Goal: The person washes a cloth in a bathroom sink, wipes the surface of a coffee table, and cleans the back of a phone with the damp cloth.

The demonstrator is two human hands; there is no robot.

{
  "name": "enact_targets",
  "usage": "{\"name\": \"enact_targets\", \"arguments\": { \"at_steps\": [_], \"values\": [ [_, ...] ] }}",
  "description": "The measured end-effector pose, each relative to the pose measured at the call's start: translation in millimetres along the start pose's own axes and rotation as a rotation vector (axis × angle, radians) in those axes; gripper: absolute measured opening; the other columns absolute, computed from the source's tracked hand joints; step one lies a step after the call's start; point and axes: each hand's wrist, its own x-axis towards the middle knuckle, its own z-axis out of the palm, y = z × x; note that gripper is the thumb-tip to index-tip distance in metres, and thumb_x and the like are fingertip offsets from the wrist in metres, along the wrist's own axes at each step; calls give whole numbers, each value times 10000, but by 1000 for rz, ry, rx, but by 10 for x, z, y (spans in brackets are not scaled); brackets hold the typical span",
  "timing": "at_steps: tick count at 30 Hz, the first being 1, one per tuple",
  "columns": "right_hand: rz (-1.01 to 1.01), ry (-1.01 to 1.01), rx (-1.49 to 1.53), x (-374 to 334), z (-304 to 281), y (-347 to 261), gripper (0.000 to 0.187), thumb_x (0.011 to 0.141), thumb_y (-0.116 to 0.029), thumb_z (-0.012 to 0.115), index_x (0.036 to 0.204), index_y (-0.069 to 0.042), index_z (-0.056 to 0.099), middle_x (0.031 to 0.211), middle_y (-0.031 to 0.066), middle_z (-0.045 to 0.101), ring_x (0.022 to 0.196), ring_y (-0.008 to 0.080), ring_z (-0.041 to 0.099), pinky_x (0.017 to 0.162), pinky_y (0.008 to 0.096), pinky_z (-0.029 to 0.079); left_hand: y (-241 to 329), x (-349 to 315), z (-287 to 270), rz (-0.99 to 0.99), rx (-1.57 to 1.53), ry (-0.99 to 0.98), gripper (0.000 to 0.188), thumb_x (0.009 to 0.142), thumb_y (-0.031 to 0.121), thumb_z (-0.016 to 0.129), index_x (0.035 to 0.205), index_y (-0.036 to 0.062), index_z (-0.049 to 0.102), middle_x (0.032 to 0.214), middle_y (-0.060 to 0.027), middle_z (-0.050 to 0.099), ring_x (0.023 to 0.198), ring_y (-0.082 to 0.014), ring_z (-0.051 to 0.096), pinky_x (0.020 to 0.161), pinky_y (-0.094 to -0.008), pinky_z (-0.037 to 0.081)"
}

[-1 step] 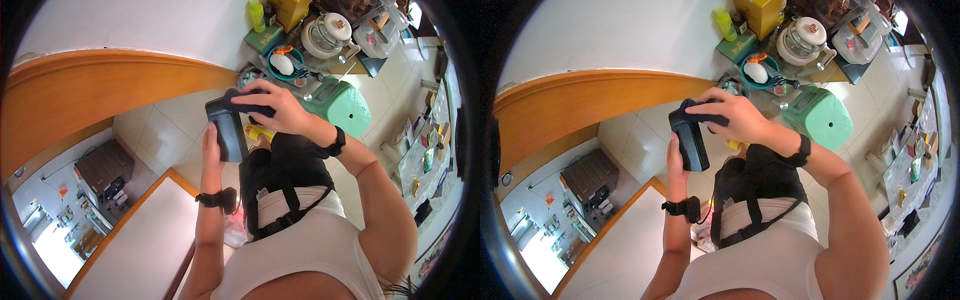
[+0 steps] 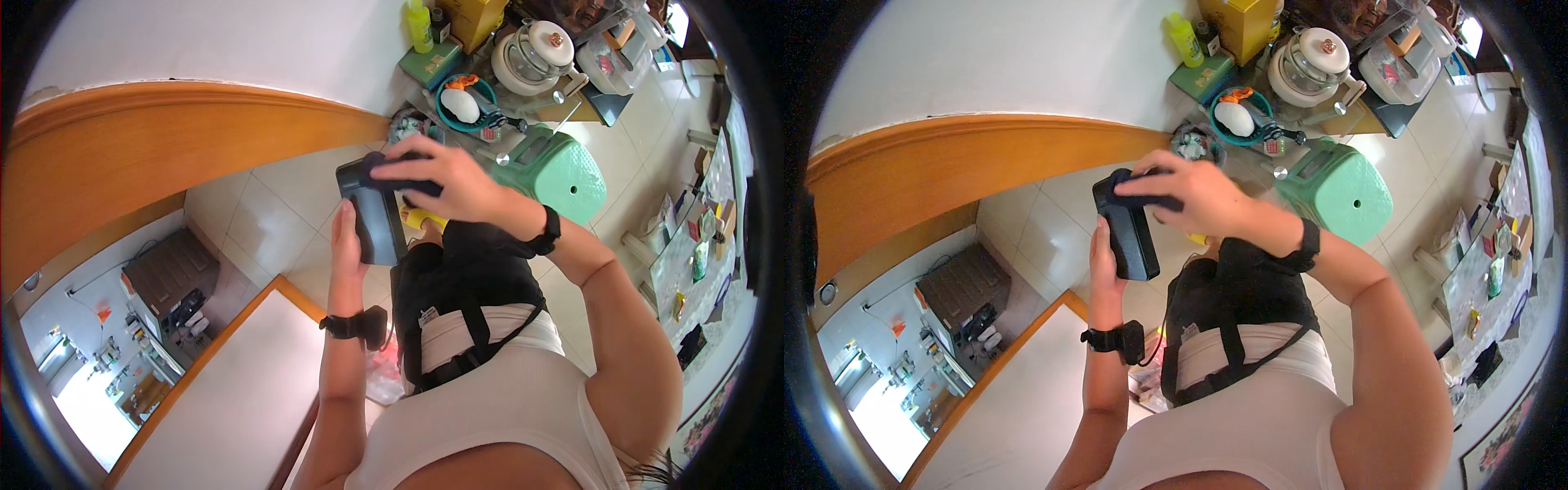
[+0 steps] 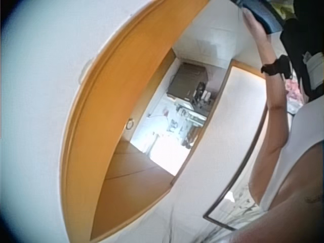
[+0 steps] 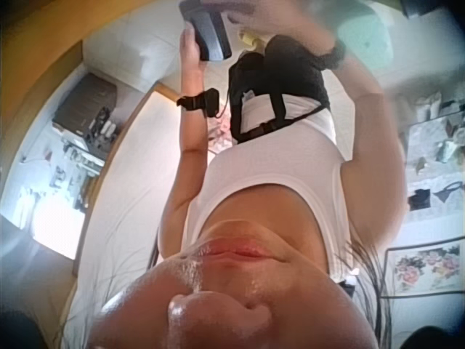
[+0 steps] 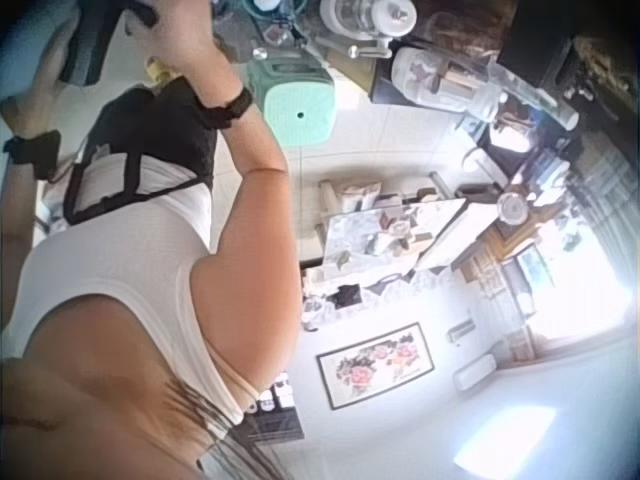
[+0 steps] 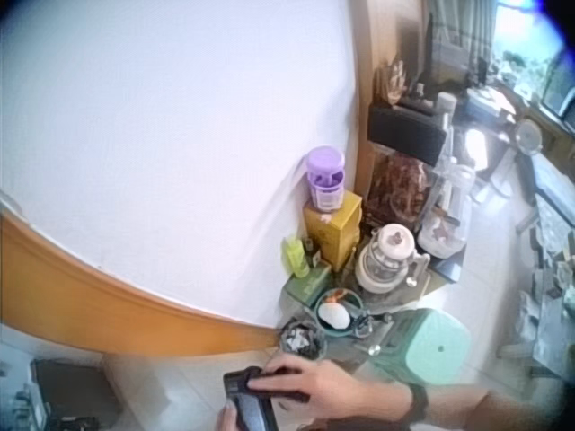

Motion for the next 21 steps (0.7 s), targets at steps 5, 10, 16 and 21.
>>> {"name": "enact_targets", "arguments": {
  "at_steps": [5,10,16,21],
  "values": [
    [7,-291,80,-242,128,-190,480,692,-27,688,1132,-220,678,1139,52,596,834,278,642,697,358,537,25,124,-149,43,-136,58,470,993,412,459,1189,-8,539,1064,-104,629,890,-179,629,768,-320,524],
    [80,-258,271,-423,36,-62,417,732,-19,660,1134,-127,675,1102,117,617,957,303,618,841,356,501,-25,153,-351,-32,-236,68,432,964,358,518,1201,-3,541,1100,-103,633,969,-216,620,868,-372,498],
    [166,-31,191,-301,95,-100,400,756,-18,652,1153,-65,656,1075,153,613,981,312,611,877,357,481,-251,130,-355,0,-497,-110,500,911,268,533,1330,5,455,1323,-169,527,1221,-328,501,1067,-475,366],
    [163,-17,160,-349,216,-82,401,754,-25,663,1152,-71,658,1096,156,619,983,321,620,870,354,488,-100,77,-156,21,-395,-428,598,917,341,427,1406,4,360,1374,-229,461,1298,-381,422,1112,-496,301]
  ]
}}
